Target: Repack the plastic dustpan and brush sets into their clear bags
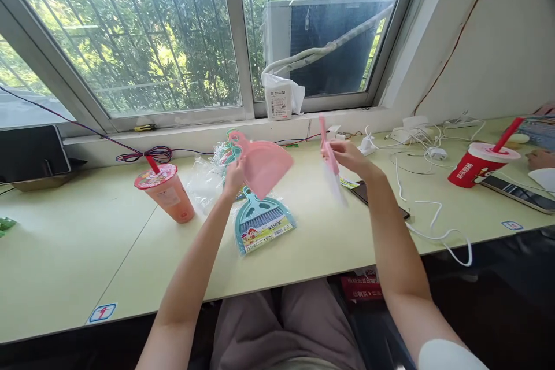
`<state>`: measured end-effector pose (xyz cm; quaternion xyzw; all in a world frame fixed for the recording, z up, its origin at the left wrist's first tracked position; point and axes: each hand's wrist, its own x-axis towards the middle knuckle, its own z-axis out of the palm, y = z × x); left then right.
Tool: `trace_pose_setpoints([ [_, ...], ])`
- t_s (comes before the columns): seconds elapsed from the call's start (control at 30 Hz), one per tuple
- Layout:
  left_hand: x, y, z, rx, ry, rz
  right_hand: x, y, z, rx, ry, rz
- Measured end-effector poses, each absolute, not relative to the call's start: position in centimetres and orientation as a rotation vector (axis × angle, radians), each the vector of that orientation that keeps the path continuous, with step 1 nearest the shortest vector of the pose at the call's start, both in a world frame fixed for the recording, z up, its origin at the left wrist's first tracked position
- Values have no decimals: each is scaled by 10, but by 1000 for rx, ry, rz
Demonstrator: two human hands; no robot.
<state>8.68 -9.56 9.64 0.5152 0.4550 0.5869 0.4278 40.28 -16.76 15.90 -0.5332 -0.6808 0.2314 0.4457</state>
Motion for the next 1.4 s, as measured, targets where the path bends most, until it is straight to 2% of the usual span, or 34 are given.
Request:
trace_pose_setpoints([
  [0.1, 122, -74, 94, 1594, 1369, 899, 418, -157, 167, -2008, -1939, 244],
  [0.2, 166, -62, 82, 1657, 1370, 742, 415, -143, 161, -2391, -2035, 48],
  [0.3, 192, -58, 69, 1727, 1395, 688, 407, -126, 146, -2466, -2058, -31],
  [0.47, 191, -64, 64, 1914, 1482, 841, 392, -99, 118, -2488, -2164, 52],
  [0.6, 162, -89, 65, 2065, 1440, 986, 387, -89, 98, -2437, -2121, 61],
  [0.73, 102, -117, 60, 2218, 1239, 1408, 393, -94, 82, -2331, -1850, -59],
  [0.83, 55, -121, 50, 2141, 1328, 1640, 402, -101, 69, -2250, -1644, -125],
  [1.0, 22, -105, 34, 2218, 1439, 1634, 410, -107, 53, -2245, -1672, -86],
  [1.4, 52, -121, 39, 2342, 1356, 1659, 388, -108, 41, -2321, -1793, -67],
])
